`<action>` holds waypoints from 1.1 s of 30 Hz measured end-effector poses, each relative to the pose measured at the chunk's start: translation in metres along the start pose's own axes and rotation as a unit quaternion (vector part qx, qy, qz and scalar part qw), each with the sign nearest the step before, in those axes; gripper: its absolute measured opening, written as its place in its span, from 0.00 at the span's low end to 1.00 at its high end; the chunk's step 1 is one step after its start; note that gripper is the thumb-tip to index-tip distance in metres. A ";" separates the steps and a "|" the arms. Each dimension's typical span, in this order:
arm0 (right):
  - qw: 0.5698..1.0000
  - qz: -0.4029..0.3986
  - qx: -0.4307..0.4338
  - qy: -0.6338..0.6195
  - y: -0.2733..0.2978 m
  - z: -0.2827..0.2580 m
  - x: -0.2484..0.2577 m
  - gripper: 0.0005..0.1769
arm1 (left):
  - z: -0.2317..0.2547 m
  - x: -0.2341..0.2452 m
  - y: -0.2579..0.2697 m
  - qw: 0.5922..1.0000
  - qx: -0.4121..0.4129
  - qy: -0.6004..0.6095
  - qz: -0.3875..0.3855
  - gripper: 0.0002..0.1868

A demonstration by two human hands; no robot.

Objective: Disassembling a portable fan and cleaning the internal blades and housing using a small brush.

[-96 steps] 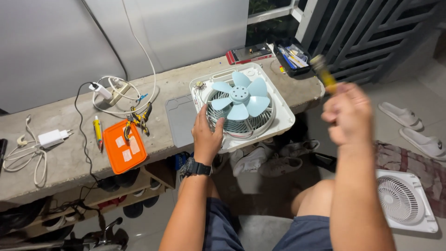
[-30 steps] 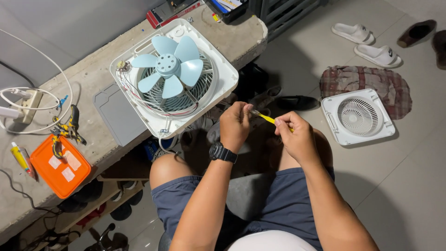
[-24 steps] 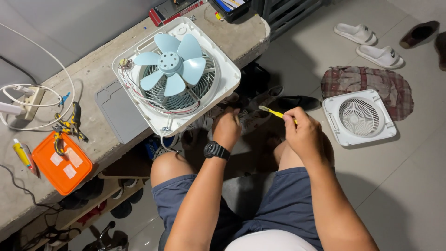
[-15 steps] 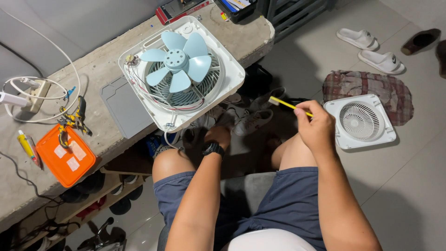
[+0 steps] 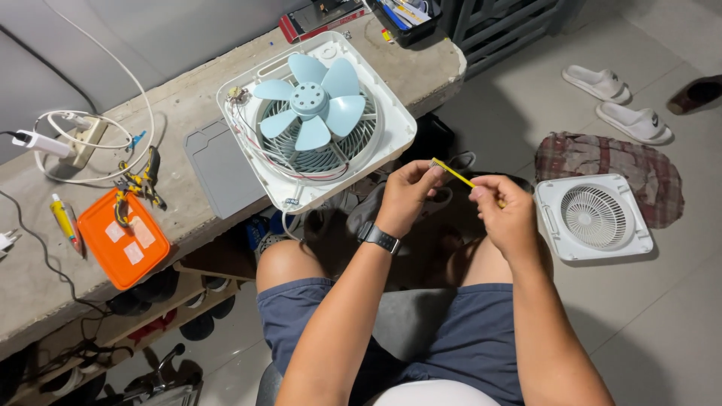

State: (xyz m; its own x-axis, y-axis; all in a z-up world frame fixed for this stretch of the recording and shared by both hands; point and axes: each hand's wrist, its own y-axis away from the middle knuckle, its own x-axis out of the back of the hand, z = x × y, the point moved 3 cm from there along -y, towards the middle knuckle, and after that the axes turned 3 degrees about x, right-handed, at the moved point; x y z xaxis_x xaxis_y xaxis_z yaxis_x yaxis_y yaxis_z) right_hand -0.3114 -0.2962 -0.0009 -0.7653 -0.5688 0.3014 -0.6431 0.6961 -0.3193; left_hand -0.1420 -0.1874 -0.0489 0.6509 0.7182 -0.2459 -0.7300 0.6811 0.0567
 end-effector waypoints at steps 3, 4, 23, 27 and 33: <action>0.998 -0.034 0.009 0.056 0.004 0.010 -0.009 0.11 | 0.007 0.004 0.002 0.998 -0.046 -0.037 0.022 0.13; 0.998 -0.032 0.008 0.057 0.006 0.014 -0.010 0.11 | 0.007 0.007 0.003 0.998 -0.045 -0.037 0.019 0.13; 0.980 -0.033 -0.093 0.173 0.006 0.046 -0.025 0.12 | -0.015 0.026 0.011 0.986 0.069 -0.145 0.045 0.24; 0.987 -0.090 -0.096 0.087 0.010 0.059 -0.042 0.12 | -0.026 0.017 -0.006 1.000 -0.002 -0.007 0.018 0.12; 0.956 -0.038 -0.250 -0.148 0.005 0.038 -0.024 0.17 | -0.043 0.036 0.005 0.988 0.076 -0.135 -0.018 0.11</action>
State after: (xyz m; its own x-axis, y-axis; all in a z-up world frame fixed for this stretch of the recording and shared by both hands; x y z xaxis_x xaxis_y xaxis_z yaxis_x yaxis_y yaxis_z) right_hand -0.2979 -0.2958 -0.0443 -0.7395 -0.6730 0.0151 -0.6595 0.7288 0.1841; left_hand -0.1311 -0.1645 -0.0991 0.7230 0.6907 0.0149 -0.6788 0.7061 0.2014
